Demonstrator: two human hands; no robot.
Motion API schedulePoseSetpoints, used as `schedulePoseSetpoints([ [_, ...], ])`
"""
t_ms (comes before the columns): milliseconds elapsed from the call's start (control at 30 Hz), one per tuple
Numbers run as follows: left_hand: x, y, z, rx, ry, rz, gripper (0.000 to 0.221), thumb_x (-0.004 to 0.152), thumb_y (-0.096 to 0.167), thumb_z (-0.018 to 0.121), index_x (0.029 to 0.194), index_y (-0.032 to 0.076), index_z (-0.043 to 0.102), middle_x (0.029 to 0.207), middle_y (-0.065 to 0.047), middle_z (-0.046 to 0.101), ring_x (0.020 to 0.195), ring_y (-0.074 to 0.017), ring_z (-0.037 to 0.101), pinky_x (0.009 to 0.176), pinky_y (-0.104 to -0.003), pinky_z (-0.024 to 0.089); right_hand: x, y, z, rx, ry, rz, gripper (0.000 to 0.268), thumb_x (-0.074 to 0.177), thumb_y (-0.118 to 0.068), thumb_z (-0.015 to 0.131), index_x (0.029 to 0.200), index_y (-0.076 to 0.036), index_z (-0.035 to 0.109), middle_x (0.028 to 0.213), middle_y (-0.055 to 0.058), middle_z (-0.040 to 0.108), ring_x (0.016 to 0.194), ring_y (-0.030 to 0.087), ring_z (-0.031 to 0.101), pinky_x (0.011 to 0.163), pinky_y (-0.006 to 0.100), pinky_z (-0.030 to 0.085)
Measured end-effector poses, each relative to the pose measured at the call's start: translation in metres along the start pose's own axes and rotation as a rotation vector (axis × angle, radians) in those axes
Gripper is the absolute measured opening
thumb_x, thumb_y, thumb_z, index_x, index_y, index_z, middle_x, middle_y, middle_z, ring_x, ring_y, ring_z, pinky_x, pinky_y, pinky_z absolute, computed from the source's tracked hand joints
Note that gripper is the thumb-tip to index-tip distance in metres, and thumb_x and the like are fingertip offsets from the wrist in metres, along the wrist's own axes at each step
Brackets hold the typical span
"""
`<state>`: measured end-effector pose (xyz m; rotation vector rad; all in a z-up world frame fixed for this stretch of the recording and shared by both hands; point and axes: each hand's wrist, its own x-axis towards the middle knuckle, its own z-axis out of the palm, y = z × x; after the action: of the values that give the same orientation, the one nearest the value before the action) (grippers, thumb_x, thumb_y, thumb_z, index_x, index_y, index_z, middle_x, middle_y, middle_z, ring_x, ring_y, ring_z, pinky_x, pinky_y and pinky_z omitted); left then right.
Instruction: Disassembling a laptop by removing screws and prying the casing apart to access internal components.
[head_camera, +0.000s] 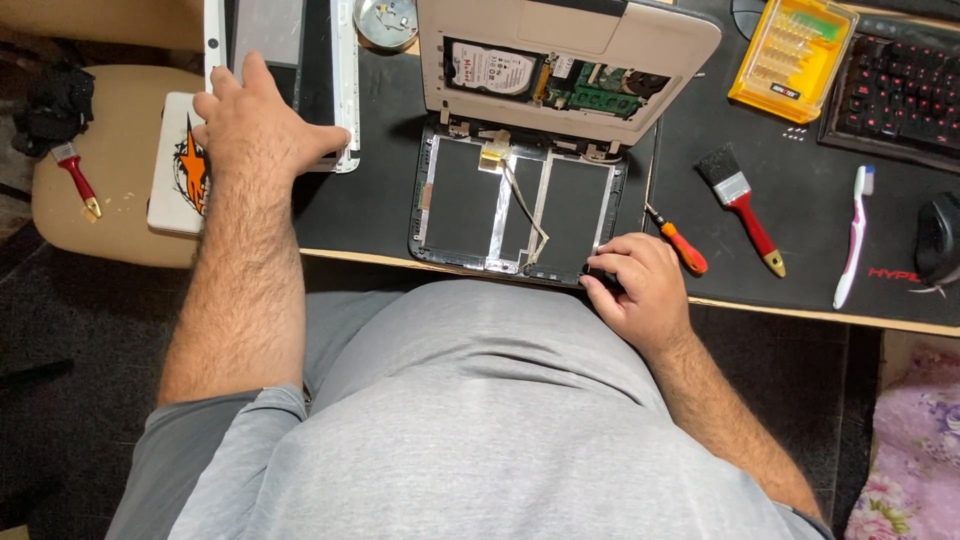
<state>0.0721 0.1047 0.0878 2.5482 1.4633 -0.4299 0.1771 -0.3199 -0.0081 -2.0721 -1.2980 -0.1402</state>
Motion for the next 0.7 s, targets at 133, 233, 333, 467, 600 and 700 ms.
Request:
schedulePoseSetpoints([
  [133,0.001,0.001,-0.002,-0.017,0.005,-0.006,0.113,0.076,0.060,0.083,0.159,0.011,0.024,0.160,-0.025,0.025,0.139,-0.0452,0.031,0.107,-0.063,0.038,0.000,0.000,0.000,-0.001,0.008,-0.003,0.016,0.085,-0.016,0.084,0.097,-0.009,0.076,0.105,0.006,0.072,0.102,0.027,0.067,0.093,0.044,0.050],
  [233,-0.003,0.005,-0.007,-0.032,-0.008,-0.028,0.117,0.073,0.057,0.085,0.159,0.012,0.021,0.158,-0.024,0.027,0.139,-0.0443,0.033,0.108,-0.063,0.036,0.000,0.000,0.000,-0.013,-0.001,0.002,0.016,0.085,-0.017,0.084,0.097,-0.010,0.076,0.105,0.006,0.072,0.102,0.027,0.067,0.092,0.045,0.050],
  [333,-0.006,0.007,-0.009,-0.054,-0.030,-0.038,0.118,0.075,0.053,0.085,0.162,0.014,0.015,0.162,-0.026,0.019,0.142,-0.0457,0.028,0.111,-0.065,0.033,0.000,-0.001,-0.001,0.000,0.010,-0.010,0.016,0.085,-0.016,0.084,0.097,-0.009,0.075,0.104,0.006,0.072,0.101,0.027,0.068,0.092,0.044,0.050],
  [467,-0.001,0.003,0.001,-0.055,0.036,-0.008,0.119,0.078,0.065,0.082,0.161,0.011,0.017,0.162,-0.025,0.022,0.145,-0.0445,0.024,0.114,-0.065,0.027,0.000,0.000,-0.001,-0.003,-0.007,-0.003,0.016,0.086,-0.017,0.082,0.097,-0.009,0.075,0.104,0.006,0.072,0.100,0.027,0.068,0.092,0.045,0.050],
  [600,-0.011,0.003,0.000,-0.181,0.208,0.228,0.093,0.089,0.049,0.078,0.157,0.004,0.032,0.161,-0.022,0.027,0.145,-0.0405,0.021,0.116,-0.063,0.018,0.002,-0.001,-0.002,0.014,-0.003,-0.014,0.016,0.086,-0.017,0.082,0.097,-0.009,0.074,0.103,0.006,0.072,0.099,0.027,0.068,0.091,0.045,0.051],
  [700,-0.030,0.013,-0.013,-0.629,0.167,0.580,0.075,0.096,0.023,0.075,0.155,0.001,0.033,0.160,-0.023,0.031,0.146,-0.0366,0.033,0.118,-0.056,0.029,0.001,0.000,-0.001,0.009,0.000,-0.032,0.024,0.083,-0.025,0.087,0.098,-0.009,0.076,0.104,0.007,0.071,0.101,0.027,0.067,0.091,0.045,0.051],
])
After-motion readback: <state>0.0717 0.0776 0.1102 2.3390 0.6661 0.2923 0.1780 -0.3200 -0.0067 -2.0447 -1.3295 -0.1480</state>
